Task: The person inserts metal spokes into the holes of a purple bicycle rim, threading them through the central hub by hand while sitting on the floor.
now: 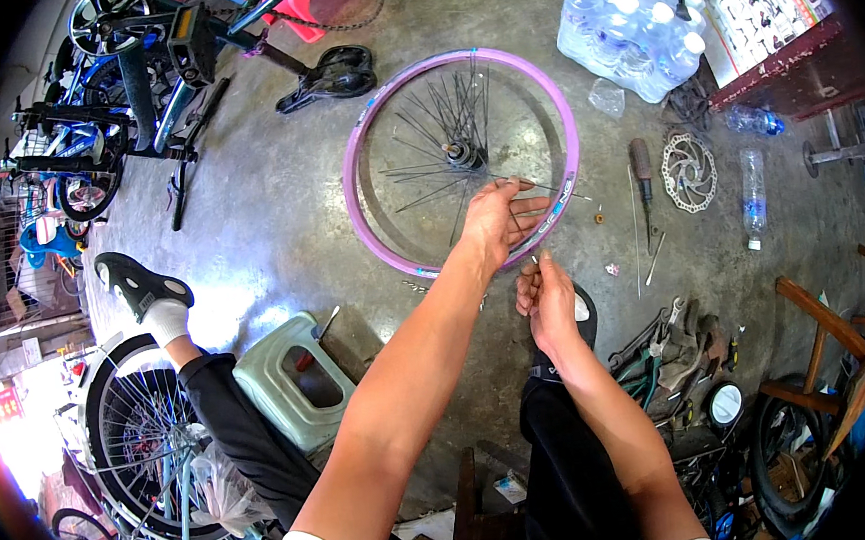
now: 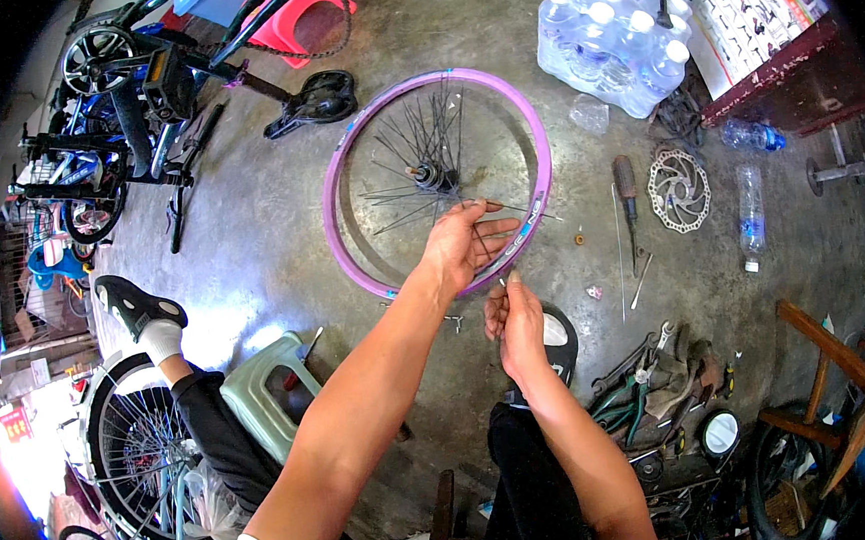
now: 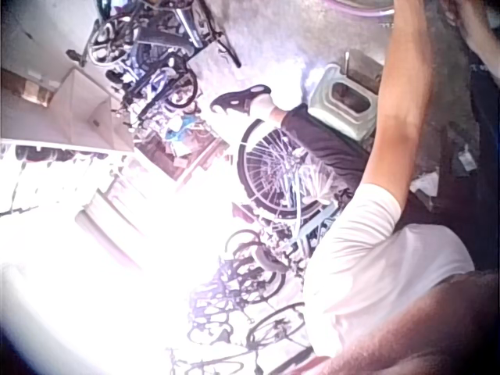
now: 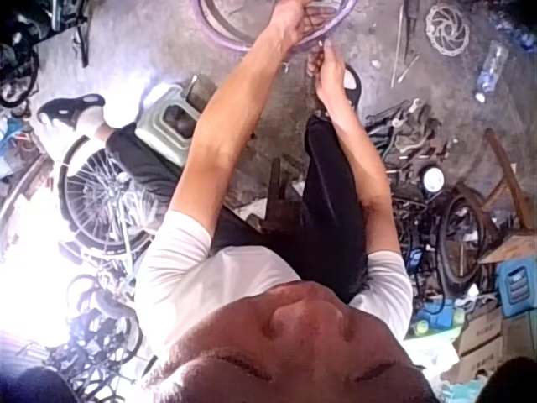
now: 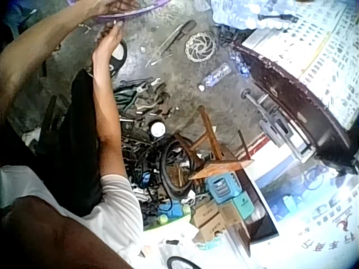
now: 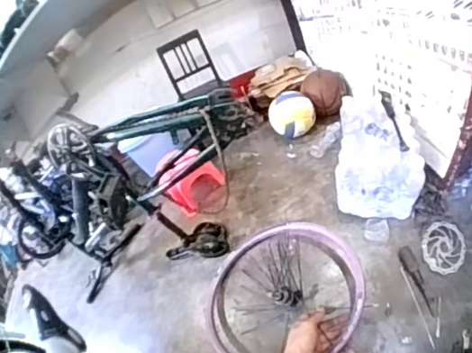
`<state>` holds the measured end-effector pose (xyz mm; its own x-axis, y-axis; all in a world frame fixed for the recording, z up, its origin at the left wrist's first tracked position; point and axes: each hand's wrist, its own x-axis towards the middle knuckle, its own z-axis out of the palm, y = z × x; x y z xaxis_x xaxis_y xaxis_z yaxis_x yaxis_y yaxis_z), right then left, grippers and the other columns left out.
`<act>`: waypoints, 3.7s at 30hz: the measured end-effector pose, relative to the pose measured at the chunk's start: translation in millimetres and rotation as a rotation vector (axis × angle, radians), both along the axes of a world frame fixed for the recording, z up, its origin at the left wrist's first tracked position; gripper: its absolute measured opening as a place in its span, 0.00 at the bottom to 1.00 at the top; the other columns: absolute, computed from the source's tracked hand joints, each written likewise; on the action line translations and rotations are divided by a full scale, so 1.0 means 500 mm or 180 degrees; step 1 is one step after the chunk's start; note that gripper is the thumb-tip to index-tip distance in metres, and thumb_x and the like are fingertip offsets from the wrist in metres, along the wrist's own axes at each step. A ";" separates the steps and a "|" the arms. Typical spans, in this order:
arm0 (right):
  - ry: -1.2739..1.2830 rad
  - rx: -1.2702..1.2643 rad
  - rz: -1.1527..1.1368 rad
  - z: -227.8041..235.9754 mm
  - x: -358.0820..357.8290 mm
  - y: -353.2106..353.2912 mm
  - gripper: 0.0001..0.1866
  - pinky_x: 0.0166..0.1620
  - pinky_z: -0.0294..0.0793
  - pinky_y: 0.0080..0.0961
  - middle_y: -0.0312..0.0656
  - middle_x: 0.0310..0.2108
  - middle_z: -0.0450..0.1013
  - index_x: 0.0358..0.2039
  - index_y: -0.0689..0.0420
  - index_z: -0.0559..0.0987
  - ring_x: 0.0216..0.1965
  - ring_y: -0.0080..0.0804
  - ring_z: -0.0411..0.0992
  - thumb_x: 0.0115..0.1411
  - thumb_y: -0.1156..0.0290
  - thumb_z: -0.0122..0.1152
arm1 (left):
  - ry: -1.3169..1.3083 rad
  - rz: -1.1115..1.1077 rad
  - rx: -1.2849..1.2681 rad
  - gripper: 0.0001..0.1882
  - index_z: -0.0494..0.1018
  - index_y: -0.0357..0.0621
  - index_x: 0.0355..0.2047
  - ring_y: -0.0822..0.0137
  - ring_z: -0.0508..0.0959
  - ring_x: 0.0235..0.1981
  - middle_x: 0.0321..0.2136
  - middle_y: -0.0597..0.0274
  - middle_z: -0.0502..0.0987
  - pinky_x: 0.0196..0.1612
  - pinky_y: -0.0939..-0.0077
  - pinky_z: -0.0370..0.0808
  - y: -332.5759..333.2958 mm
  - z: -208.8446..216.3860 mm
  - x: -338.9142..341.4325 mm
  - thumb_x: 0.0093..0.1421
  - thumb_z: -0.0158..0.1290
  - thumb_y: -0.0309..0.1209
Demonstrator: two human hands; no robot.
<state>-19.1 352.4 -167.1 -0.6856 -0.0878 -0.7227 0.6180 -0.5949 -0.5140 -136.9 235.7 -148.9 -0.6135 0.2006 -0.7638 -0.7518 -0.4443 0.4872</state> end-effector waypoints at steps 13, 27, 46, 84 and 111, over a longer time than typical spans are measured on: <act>-0.0057 0.0048 0.0007 -0.006 0.006 -0.002 0.19 0.22 0.63 0.20 0.34 0.23 0.70 0.36 0.54 0.72 0.18 0.21 0.65 0.72 0.50 0.50 | -0.0060 -0.0029 -0.0079 0.13 0.70 0.47 0.50 0.60 0.83 0.37 0.43 0.49 0.83 0.44 0.65 0.78 0.003 0.007 0.001 0.73 0.42 0.39; 0.2366 0.3417 0.0551 0.078 -0.258 0.086 0.10 0.36 0.73 0.26 0.37 0.29 0.75 0.39 0.61 0.77 0.29 0.25 0.72 0.66 0.66 0.61 | 0.0045 -0.0479 -0.0361 0.14 0.72 0.44 0.47 0.63 0.84 0.33 0.23 0.67 0.75 0.41 0.67 0.81 -0.054 -0.013 0.019 0.72 0.47 0.41; 0.2969 0.5408 0.1292 0.027 -0.493 0.007 0.20 0.50 0.73 0.42 0.53 0.46 0.77 0.47 0.57 0.78 0.47 0.52 0.75 0.58 0.60 0.67 | 0.0103 -0.0301 -0.0483 0.15 0.76 0.43 0.46 0.70 0.81 0.28 0.21 0.69 0.69 0.32 0.72 0.80 -0.020 -0.035 -0.006 0.72 0.48 0.40; 0.0292 0.1028 -0.0694 0.034 -0.248 0.076 0.17 0.19 0.52 0.20 0.27 0.22 0.57 0.36 0.49 0.64 0.18 0.16 0.54 0.67 0.55 0.62 | -0.0030 -0.0171 -0.0999 0.12 0.77 0.39 0.38 0.74 0.72 0.17 0.15 0.71 0.64 0.29 0.71 0.80 -0.085 -0.010 0.038 0.69 0.50 0.35; 0.0121 0.0974 -0.0791 0.010 -0.244 0.100 0.16 0.20 0.52 0.20 0.28 0.22 0.57 0.38 0.47 0.65 0.18 0.17 0.53 0.67 0.55 0.62 | 0.0760 -0.0245 -0.1985 0.16 0.75 0.36 0.50 0.73 0.78 0.31 0.31 0.63 0.79 0.35 0.76 0.76 -0.081 -0.050 0.041 0.69 0.50 0.36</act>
